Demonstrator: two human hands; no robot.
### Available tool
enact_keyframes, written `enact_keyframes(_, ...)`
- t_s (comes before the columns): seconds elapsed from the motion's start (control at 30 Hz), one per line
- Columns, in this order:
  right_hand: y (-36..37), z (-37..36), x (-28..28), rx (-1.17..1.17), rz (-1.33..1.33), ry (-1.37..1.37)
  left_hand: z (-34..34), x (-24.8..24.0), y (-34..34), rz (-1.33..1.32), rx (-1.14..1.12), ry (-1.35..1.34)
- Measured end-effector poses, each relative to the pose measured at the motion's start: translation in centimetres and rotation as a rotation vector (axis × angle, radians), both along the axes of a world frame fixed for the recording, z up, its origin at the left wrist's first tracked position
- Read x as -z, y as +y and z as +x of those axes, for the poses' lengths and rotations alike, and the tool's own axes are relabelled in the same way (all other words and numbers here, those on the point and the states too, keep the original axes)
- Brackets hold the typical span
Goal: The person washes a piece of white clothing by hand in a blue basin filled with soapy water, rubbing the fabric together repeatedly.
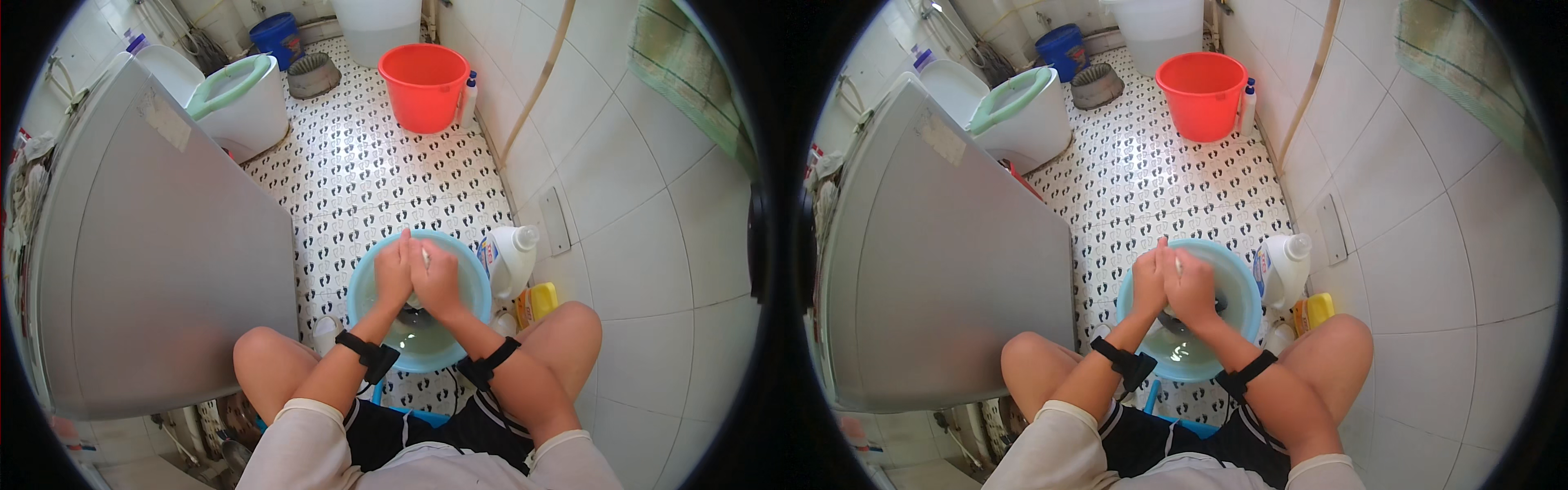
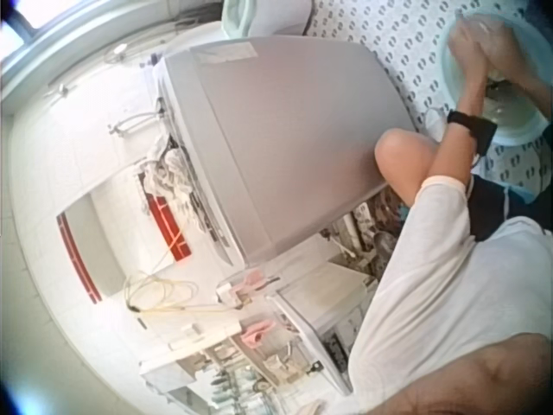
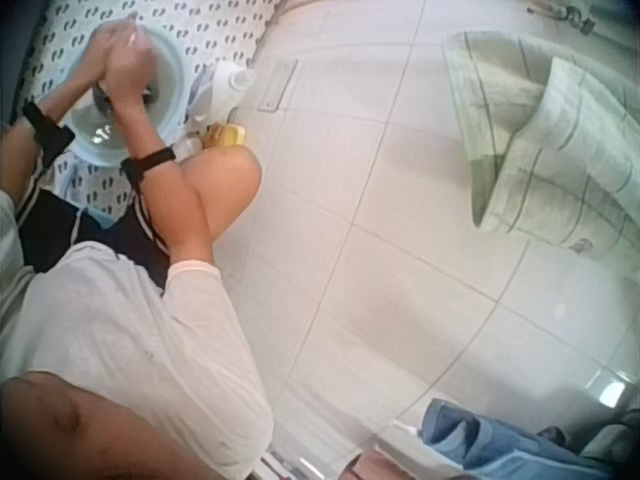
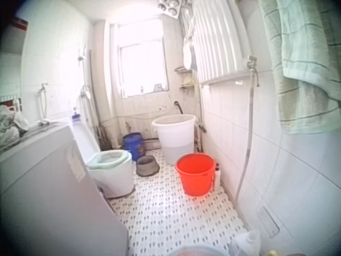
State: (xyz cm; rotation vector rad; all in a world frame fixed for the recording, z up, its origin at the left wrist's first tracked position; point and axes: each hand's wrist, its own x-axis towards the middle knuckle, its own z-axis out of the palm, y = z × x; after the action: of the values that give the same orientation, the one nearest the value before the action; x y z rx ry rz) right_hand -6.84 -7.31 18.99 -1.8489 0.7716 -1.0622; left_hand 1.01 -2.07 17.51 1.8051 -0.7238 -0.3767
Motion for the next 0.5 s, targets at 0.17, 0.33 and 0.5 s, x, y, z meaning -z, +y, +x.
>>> enact_keyframes(0.17, -1.7, -1.0, -0.2, 0.099, 0.117, 0.121, -2.6, -1.3, -0.7, -0.149, 0.018, 0.0)
enact_keyframes(0.33, 0.7, -0.4, -2.9, -0.025, 0.075, -0.002, -0.6, -0.9, 0.0, -0.05, -0.021, 0.02)
enact_keyframes(0.5, -1.6, -1.3, -0.1, 0.183, 0.15, 0.142, -3.5, -1.9, -1.3, -0.106, -0.001, -0.037)
